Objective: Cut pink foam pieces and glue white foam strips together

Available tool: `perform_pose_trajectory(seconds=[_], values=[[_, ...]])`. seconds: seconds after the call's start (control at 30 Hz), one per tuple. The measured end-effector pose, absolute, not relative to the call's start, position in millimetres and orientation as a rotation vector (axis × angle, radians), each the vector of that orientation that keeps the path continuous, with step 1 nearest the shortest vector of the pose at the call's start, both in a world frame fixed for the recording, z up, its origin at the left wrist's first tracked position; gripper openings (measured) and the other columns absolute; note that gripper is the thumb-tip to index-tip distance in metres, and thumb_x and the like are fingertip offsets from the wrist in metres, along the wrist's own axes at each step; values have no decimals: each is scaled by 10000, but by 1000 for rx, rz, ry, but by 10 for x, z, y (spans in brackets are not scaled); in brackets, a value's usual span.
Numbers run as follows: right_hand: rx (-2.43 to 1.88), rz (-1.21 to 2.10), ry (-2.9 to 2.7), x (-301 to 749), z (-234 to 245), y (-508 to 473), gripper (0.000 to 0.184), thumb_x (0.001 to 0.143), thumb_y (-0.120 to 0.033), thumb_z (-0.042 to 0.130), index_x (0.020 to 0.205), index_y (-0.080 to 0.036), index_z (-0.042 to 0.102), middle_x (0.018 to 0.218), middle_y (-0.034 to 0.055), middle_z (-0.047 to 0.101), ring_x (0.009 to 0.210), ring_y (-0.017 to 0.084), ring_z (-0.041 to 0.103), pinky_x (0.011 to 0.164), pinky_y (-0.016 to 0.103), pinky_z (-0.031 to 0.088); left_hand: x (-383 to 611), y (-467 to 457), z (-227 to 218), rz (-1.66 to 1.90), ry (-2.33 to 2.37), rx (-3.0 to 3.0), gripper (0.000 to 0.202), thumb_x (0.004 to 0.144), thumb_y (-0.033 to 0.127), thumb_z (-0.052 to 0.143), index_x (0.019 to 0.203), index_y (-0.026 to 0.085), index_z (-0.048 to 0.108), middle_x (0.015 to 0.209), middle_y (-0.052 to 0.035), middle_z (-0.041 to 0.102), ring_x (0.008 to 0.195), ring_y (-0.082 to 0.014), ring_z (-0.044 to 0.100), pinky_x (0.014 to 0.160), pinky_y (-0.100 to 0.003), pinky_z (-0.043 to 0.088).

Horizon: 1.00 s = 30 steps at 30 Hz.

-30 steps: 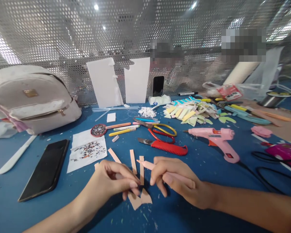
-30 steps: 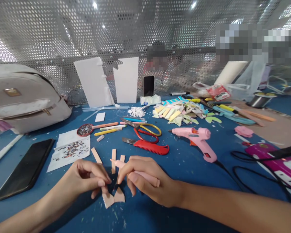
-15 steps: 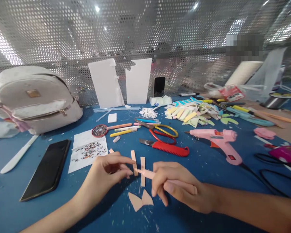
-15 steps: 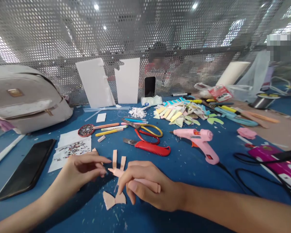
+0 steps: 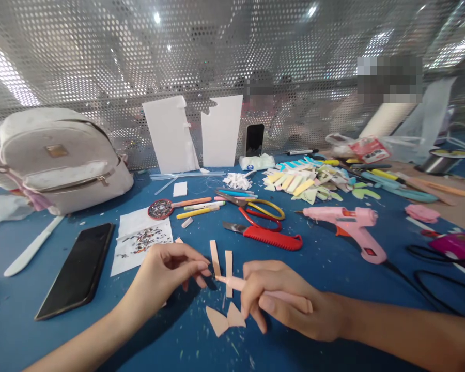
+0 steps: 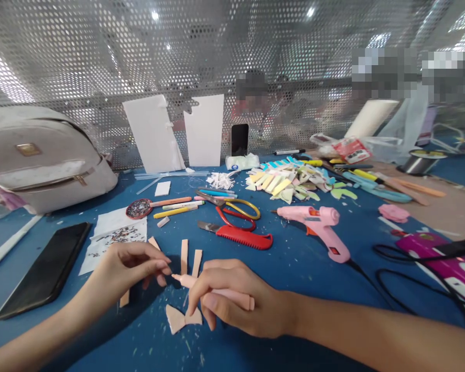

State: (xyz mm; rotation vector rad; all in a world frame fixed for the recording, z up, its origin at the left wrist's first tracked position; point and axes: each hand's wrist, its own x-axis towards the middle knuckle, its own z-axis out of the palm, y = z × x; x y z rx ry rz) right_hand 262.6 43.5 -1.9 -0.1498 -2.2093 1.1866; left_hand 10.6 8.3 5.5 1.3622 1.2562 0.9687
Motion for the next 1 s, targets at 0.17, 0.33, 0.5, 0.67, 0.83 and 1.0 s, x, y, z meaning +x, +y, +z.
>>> perform_pose_trajectory(seconds=[0.17, 0.33, 0.5, 0.67, 0.83, 1.0], values=[[-137, 1168, -2214, 2618, -12, 432, 391, 1104, -344, 339, 990, -141, 654, 632, 34, 686, 622, 142, 542, 735, 302, 446, 149, 86, 71, 957, 1198, 1259, 285, 796, 438, 800, 800, 152, 798, 758, -95, 785, 616, -166, 732, 475, -176, 500], [-162, 1196, -2216, 2621, 15, 432, 409, 1102, -358, 337, 980, -133, 656, 632, 44, 691, 648, 151, 552, 729, 299, 452, 206, 70, 80, 923, 1132, 1209, 262, 805, 419, 800, 851, 162, 821, 675, -58, 759, 579, -126, 691, 491, -152, 501], [-173, 1183, -2208, 2614, 26, 434, 425, 1105, -370, 332, 976, -136, 663, 632, 45, 682, 661, 156, 564, 700, 292, 465, 226, 42, 23, 895, 1077, 1184, 221, 790, 359, 813, 904, 170, 829, 771, -70, 786, 631, -133, 708, 535, -165, 527], [-159, 1134, -2186, 2592, 19, 425, 424, 1107, -365, 332, 969, -145, 666, 618, 31, 672, 642, 147, 556, 685, 280, 464, 259, 25, -29, 877, 1031, 1188, 169, 760, 275, 826, 905, 188, 835, 785, -56, 762, 656, -133, 709, 556, -169, 527], [-159, 1132, -2193, 2606, -6, 418, 398, 1102, -353, 345, 976, -150, 663, 620, 32, 681, 661, 152, 562, 700, 282, 467, 299, 21, -49, 904, 1016, 1210, 107, 744, 272, 836, 812, 189, 837, 769, -37, 702, 647, -130, 687, 562, -189, 536], [-151, 1132, -2198, 2617, -5, 421, 408, 1105, -370, 334, 982, -153, 657, 628, 29, 678, 646, 153, 556, 710, 296, 468, 289, 24, -30, 920, 1048, 1213, 131, 709, 269, 877, 677, 161, 810, 717, -34, 682, 578, -80, 599, 515, -154, 487]])
